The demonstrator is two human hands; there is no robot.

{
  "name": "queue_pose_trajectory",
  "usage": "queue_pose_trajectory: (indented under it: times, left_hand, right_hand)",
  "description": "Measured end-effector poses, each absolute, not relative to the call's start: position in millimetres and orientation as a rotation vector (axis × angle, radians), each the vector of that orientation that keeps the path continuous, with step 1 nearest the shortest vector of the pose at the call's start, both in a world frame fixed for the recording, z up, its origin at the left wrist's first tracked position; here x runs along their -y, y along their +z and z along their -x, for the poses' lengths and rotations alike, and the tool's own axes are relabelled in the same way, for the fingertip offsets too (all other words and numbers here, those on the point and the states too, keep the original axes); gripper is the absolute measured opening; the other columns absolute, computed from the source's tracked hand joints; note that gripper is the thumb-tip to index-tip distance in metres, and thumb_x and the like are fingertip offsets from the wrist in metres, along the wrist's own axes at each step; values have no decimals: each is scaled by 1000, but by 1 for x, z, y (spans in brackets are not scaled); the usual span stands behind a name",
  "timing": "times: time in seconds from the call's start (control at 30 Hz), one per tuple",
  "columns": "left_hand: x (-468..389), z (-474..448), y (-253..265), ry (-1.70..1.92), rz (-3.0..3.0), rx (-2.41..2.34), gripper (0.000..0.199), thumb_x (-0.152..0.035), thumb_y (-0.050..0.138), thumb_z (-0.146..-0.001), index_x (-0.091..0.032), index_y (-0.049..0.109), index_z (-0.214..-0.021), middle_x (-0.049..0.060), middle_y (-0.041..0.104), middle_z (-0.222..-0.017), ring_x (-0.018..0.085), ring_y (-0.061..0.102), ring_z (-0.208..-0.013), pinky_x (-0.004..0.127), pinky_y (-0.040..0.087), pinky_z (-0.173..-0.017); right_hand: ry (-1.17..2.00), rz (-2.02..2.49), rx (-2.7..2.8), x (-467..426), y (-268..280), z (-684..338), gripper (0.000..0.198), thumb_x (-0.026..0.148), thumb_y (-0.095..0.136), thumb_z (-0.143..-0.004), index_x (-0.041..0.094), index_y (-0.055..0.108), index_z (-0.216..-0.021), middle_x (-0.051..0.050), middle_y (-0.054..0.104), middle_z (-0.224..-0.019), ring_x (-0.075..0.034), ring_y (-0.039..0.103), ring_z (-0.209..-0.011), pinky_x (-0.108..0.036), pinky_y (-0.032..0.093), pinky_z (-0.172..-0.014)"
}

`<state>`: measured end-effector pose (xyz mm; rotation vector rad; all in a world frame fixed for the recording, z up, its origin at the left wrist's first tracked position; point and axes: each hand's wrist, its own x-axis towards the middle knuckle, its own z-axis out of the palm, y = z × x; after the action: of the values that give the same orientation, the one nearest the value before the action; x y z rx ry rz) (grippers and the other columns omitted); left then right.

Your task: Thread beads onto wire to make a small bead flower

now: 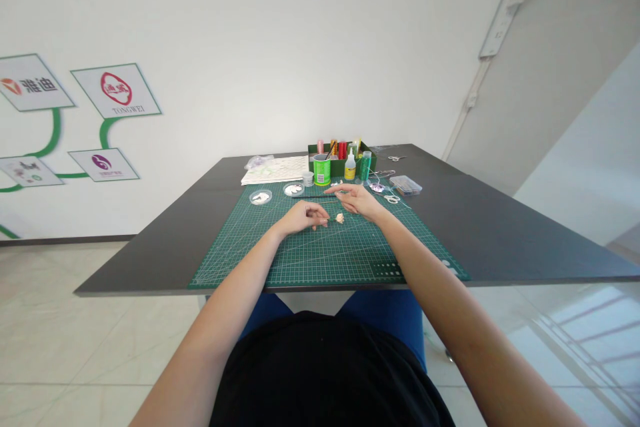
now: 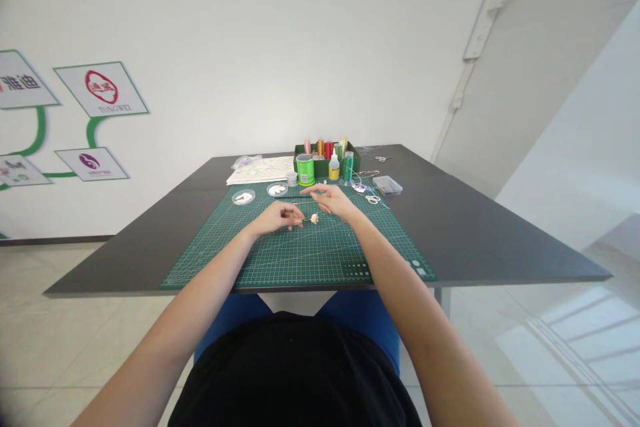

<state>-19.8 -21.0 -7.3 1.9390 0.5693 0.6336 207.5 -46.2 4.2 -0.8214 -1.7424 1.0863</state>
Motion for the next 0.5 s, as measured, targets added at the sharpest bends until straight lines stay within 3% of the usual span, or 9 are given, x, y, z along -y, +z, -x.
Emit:
queue_pose_trajectory:
  times: [0.5]
  left_hand:
    - [12,21,-11,807,-1771,-520,44,-47,84,-71,-11,68,-90,12,76,-80,17,70,-69,26,53,-59]
  right_hand:
    - [1026,1020,1822,34,-8,-209,46,41,58,-91,7,68,-119,11,35,-37,-7,26,-34,-21,18,-39]
